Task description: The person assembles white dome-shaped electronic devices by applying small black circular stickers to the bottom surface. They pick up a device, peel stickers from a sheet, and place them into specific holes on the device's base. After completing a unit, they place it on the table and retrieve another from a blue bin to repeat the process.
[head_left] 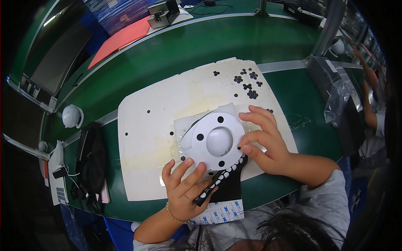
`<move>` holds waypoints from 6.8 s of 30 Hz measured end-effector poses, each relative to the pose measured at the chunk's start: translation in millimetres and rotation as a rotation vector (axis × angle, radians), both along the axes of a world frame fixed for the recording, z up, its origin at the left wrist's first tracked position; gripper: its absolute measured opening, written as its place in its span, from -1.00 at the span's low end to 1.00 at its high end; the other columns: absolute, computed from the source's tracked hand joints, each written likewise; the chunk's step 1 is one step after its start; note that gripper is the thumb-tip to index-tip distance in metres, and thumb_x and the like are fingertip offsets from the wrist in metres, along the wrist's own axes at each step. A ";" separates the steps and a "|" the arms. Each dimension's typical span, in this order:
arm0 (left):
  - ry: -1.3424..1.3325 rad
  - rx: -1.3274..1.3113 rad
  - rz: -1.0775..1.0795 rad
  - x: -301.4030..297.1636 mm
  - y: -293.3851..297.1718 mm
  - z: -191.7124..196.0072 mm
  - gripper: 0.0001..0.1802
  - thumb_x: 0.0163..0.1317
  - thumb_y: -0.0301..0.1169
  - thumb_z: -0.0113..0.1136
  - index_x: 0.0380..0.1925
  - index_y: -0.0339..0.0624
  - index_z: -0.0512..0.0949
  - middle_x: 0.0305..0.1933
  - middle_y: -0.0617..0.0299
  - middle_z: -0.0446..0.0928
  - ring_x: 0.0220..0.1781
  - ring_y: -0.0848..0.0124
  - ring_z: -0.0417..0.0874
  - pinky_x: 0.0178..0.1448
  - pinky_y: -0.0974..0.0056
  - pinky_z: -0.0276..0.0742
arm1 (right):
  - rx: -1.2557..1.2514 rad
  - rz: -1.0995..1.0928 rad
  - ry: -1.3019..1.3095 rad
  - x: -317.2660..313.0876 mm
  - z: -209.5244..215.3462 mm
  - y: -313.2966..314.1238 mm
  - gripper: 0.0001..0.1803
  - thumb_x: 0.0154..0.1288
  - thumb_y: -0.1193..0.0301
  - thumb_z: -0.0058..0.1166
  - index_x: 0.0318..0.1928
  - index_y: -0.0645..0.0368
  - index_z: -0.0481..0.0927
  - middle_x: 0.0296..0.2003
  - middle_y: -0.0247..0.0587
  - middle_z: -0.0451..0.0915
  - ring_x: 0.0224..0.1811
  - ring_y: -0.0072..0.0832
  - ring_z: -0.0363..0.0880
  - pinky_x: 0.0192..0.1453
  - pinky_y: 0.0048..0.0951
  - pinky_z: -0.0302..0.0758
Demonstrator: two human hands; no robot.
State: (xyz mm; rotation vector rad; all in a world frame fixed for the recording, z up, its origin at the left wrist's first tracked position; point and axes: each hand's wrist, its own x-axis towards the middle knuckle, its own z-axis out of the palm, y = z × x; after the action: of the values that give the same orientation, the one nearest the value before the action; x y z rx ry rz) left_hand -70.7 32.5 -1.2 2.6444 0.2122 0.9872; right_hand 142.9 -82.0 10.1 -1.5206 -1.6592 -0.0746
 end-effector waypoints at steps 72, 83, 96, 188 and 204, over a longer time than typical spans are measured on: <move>-0.264 -1.095 -0.184 2.1 22.5 -15.2 -0.74 0.13 -0.37 0.15 -0.25 -0.33 0.48 -0.39 0.33 0.49 -0.32 0.57 0.46 -0.19 0.49 0.38 | -0.105 0.262 0.256 -18.2 -7.8 29.0 -0.83 0.08 0.48 0.07 -0.26 0.16 0.54 -0.43 -0.23 0.42 -0.36 -0.35 0.42 -0.26 -0.45 0.37; -0.117 -0.900 -0.022 -8.4 33.5 -36.3 -0.76 0.13 -0.33 0.15 -0.36 -0.34 0.50 -0.54 0.29 0.46 -0.48 0.58 0.39 -0.39 0.47 0.33 | -0.248 0.302 0.795 -4.9 -24.5 29.4 -0.81 0.07 0.57 0.12 -0.25 0.29 0.50 -0.30 -0.22 0.50 -0.24 -0.61 0.47 -0.15 -0.61 0.43; -0.107 -1.189 -0.310 -23.7 56.3 -22.8 -0.78 0.12 -0.39 0.17 -0.29 -0.32 0.50 -0.39 0.29 0.49 -0.33 0.58 0.42 -0.22 0.47 0.37 | -0.324 0.649 0.929 17.2 -13.3 54.5 -0.45 0.10 0.36 0.11 0.11 0.17 0.27 -0.02 -0.19 0.36 0.10 -0.39 0.30 0.11 -0.38 0.27; -0.002 -0.394 -0.083 4.5 -7.5 14.7 -0.80 -0.07 -0.41 0.30 -0.50 -0.24 0.48 -0.59 0.14 0.44 -0.63 0.28 0.44 -0.55 0.32 0.33 | -0.041 0.411 0.154 -40.6 38.7 20.9 -0.73 0.02 0.49 0.08 -0.19 0.13 0.46 -0.36 -0.27 0.45 -0.21 -0.30 0.39 -0.06 -0.32 0.26; -0.061 -0.568 -0.030 -3.0 -12.5 11.7 -0.91 0.12 -0.49 0.06 -0.47 -0.29 0.41 -0.61 0.10 0.40 -0.64 0.27 0.42 -0.53 0.30 0.31 | 0.289 0.426 0.136 -44.6 27.6 22.0 -0.62 -0.04 0.58 0.12 -0.13 0.13 0.43 -0.24 -0.26 0.49 -0.21 -0.31 0.46 -0.18 -0.35 0.34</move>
State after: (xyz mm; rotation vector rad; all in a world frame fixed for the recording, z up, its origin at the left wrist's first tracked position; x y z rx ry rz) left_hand -73.6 20.0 10.5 2.0929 0.3751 0.8425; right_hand 98.3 -60.0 37.7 -0.9182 -1.7419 0.0181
